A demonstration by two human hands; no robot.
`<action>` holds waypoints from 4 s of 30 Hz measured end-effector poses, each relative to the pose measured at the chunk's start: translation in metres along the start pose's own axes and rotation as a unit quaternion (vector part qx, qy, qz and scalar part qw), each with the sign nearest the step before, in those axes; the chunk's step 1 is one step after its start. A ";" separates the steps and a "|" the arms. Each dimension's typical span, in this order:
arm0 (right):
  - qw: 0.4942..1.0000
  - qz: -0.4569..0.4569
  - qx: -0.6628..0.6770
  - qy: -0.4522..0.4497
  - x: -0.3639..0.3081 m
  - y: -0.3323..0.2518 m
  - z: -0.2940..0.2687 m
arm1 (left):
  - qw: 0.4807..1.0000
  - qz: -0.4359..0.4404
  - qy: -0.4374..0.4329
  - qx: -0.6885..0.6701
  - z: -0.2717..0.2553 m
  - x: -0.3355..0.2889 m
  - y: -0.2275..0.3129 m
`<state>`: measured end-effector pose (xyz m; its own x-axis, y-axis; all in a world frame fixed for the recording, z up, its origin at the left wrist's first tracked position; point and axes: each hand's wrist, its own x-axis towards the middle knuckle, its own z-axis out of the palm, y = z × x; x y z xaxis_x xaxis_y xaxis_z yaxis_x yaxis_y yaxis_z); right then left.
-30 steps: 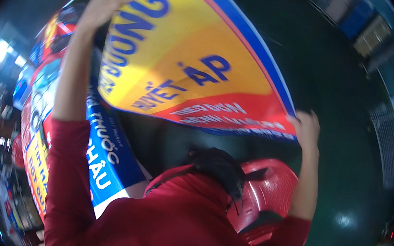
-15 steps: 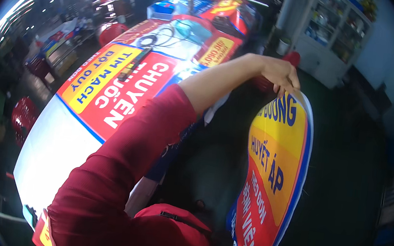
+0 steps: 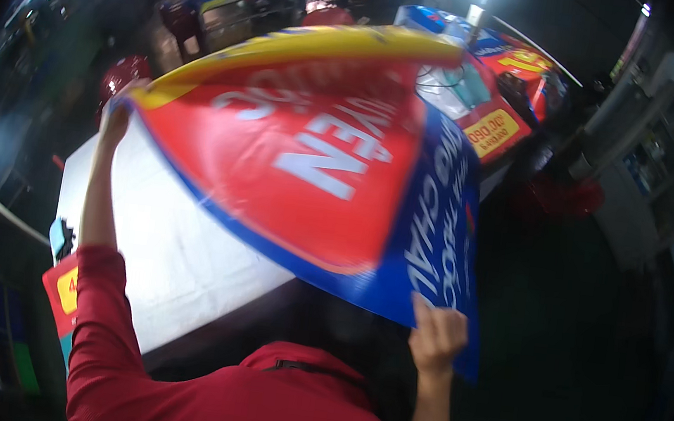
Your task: The person folds large printed banners on a table, one at a time, by grasping the edges and bringing the corners together before smoothing the surface.
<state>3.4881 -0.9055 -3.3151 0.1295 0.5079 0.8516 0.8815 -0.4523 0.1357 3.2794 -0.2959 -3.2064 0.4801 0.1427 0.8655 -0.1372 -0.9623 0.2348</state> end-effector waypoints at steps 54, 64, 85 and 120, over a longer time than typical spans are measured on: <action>0.825 0.293 0.122 -0.468 0.091 0.116 0.397 | 0.717 -0.621 -0.002 0.317 0.064 -0.334 0.233; 0.791 0.309 0.060 -0.525 0.055 0.141 0.425 | 0.712 -0.638 0.068 0.286 0.136 -0.375 0.239; 0.640 0.184 0.588 -0.459 0.273 0.086 0.266 | 0.791 -0.518 -0.133 0.296 0.253 -0.249 0.112; 0.422 -0.231 0.454 -0.750 0.073 -0.415 0.266 | 0.679 -0.706 0.171 0.108 0.038 -0.405 0.074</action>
<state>3.2527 -0.4863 -3.4437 -0.6097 0.5891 -0.5302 0.6924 0.0703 -0.7181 3.1074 -0.4334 -3.5562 -0.2336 0.9678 -0.0938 0.3990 0.1834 0.8984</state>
